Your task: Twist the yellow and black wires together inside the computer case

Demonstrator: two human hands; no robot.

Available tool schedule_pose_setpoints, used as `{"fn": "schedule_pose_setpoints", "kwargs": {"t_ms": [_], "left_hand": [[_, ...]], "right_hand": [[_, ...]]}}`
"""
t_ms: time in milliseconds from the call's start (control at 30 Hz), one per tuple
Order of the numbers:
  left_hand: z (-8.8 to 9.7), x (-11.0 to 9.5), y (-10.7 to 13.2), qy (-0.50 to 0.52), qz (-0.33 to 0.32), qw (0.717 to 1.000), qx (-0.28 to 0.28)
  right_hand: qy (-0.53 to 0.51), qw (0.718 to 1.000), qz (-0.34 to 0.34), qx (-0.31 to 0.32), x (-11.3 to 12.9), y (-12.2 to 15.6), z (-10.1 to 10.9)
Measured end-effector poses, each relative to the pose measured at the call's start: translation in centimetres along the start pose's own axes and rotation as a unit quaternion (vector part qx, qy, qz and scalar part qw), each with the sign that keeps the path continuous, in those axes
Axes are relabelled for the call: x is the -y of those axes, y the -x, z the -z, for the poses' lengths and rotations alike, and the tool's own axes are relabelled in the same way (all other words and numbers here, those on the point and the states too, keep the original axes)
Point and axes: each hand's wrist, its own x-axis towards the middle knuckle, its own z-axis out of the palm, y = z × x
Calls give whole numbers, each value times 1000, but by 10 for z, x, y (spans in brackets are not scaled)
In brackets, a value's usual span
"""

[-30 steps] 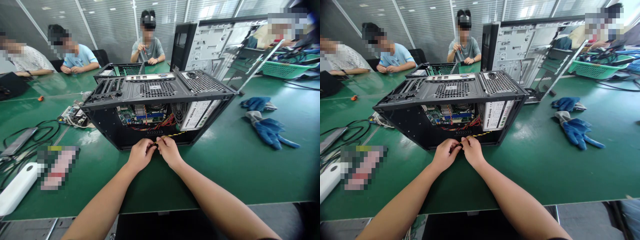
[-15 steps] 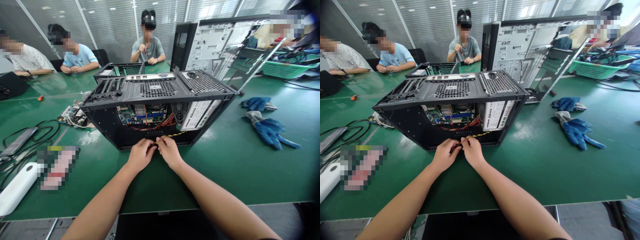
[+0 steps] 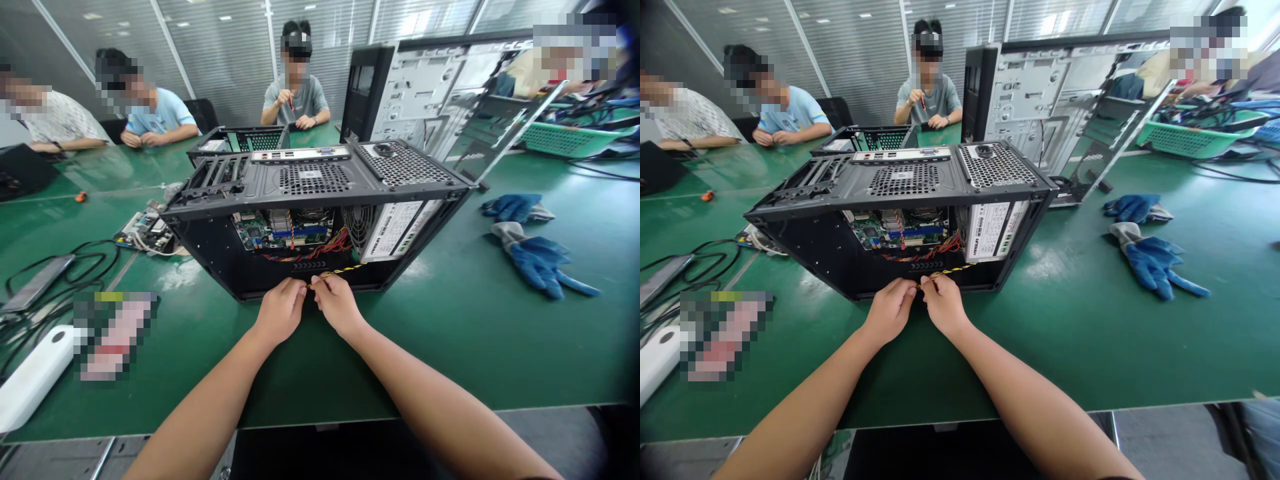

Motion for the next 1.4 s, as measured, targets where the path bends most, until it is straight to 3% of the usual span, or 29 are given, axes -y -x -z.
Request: {"fn": "schedule_pose_setpoints", "kwargs": {"t_ms": [467,667,1167,1400], "left_hand": [[9,-5,-1,-7,11,1000,15],[5,-5,0,2,28,999,20],[6,-5,-2,100,69,991,50],[2,-3,2,76,66,994,40]], "right_hand": [[-3,1000,-4,24,4,4,-3],[-6,1000,-4,14,4,3,-2],[13,999,18,36,8,3,1],[-1,1000,-25,12,4,2,-1]]}}
